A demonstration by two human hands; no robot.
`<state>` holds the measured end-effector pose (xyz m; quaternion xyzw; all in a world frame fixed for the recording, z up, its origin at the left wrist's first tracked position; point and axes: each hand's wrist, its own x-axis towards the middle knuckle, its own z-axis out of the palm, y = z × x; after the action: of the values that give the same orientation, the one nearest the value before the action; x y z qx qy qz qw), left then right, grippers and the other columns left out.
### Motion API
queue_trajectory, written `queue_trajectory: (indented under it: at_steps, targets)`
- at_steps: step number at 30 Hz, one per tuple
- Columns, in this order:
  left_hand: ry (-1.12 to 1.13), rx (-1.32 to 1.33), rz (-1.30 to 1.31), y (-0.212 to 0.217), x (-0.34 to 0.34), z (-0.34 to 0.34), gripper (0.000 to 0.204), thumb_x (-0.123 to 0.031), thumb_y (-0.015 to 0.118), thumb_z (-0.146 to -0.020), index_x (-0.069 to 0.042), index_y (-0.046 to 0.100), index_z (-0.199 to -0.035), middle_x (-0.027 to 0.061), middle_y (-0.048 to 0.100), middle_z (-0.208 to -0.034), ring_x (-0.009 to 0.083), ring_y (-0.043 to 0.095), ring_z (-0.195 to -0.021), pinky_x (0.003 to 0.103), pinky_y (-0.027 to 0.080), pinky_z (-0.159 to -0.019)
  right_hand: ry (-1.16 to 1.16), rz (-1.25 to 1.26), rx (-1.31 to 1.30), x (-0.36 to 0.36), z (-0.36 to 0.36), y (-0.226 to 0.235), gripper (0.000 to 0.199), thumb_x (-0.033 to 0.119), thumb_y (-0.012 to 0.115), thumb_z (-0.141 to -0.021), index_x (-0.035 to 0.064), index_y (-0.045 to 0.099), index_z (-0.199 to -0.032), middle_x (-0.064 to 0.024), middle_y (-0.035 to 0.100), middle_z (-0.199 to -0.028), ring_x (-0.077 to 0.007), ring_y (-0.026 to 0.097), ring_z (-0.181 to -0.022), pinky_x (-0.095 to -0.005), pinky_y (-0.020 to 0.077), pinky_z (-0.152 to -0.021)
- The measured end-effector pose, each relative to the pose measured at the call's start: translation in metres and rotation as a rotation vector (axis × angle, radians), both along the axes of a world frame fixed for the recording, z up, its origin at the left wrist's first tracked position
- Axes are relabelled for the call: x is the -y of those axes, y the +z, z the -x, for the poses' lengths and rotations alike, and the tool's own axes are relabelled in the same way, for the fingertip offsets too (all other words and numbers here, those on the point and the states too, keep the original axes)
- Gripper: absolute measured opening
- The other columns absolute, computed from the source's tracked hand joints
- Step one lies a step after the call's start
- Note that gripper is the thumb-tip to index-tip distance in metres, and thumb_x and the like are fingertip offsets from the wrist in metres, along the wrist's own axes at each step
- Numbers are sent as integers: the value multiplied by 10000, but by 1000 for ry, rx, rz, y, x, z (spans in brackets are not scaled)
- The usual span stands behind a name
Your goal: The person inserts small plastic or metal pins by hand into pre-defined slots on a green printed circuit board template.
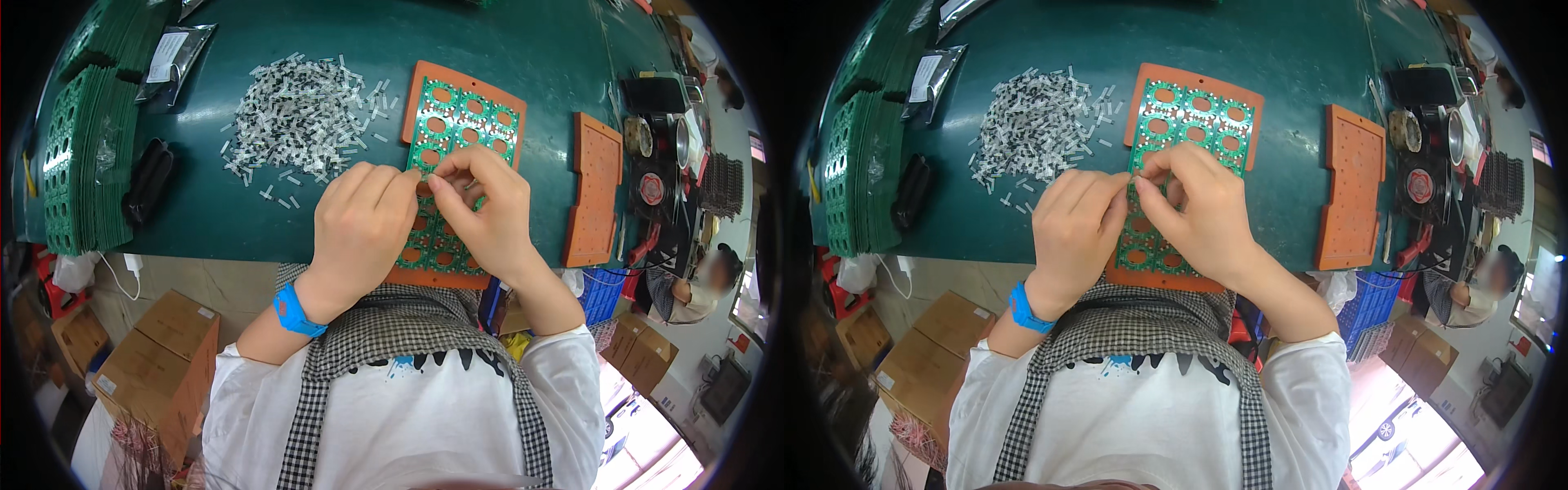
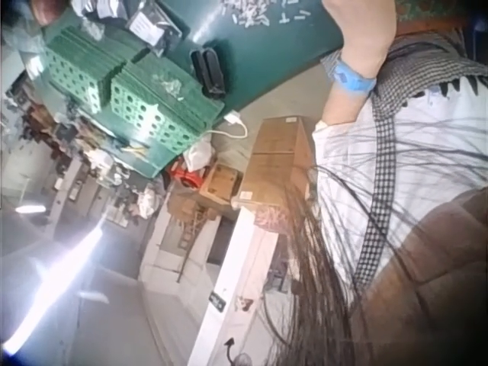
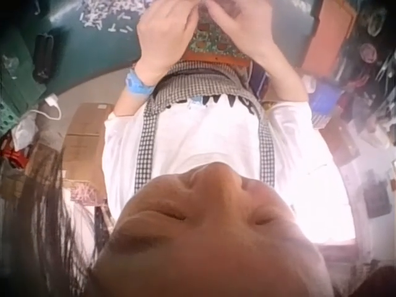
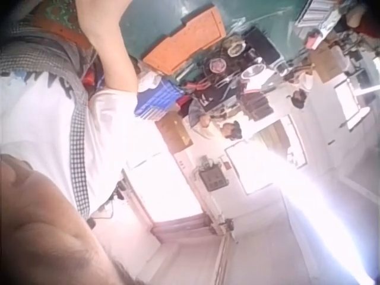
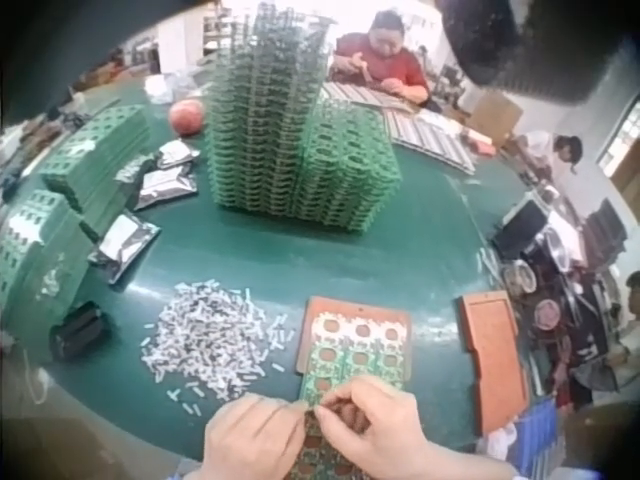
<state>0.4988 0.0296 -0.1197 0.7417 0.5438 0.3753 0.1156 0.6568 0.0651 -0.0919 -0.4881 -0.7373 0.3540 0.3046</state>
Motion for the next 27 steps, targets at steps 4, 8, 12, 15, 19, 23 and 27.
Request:
queue_trajectory:
  at_steps: [4,8,12,15,19,23,27]
  targets:
    - [-18,-60,-120,-5,-1,2,232,-62,641,-709,-18,651,-936,53,572,-814,208,571,-754,321,468,-638,-6,81,-41,0,-1,2,81,25,682,-818,6,611,-853,-64,609,-780,-107,589,-580,-238,456,-499]
    - [2,-131,-136,-6,-2,8,220,-62,631,-714,-23,648,-930,65,588,-823,222,582,-775,333,467,-660,-81,-33,-123,0,-11,0,59,29,671,-837,-5,630,-864,-55,631,-790,-90,610,-638,-219,479,-543]
    - [197,65,-91,-16,-17,36,100,-15,693,-765,-47,649,-850,69,629,-846,258,585,-795,367,464,-702,-243,225,-127,-11,-52,14,52,20,645,-867,-15,643,-904,-45,663,-834,-81,642,-755,-222,504,-630]
    - [248,115,-17,-15,-23,46,93,-2,697,-760,-45,657,-832,74,630,-841,260,581,-808,363,464,-720,-68,119,124,-4,-75,-3,36,-3,613,-870,-11,594,-900,-79,632,-859,-176,657,-806,-280,507,-673]
    - [228,242,52,-12,-24,45,81,10,681,-792,-17,668,-868,83,646,-844,229,603,-770,312,482,-686,139,-52,359,-8,-80,-3,82,-9,605,-839,2,536,-881,-122,576,-887,-309,604,-854,-376,492,-716]
    - [196,392,186,-9,-21,43,109,21,668,-816,0,676,-922,78,668,-848,162,623,-728,262,493,-660,219,-57,371,-12,-84,-3,100,3,609,-833,5,529,-892,-125,573,-901,-313,588,-875,-389,482,-743]
    - [209,587,331,-12,-17,39,108,36,668,-817,10,679,-922,70,674,-845,126,621,-755,251,502,-703,225,-65,354,-12,-87,-7,101,3,609,-832,6,527,-891,-124,574,-903,-310,588,-871,-386,483,-740]
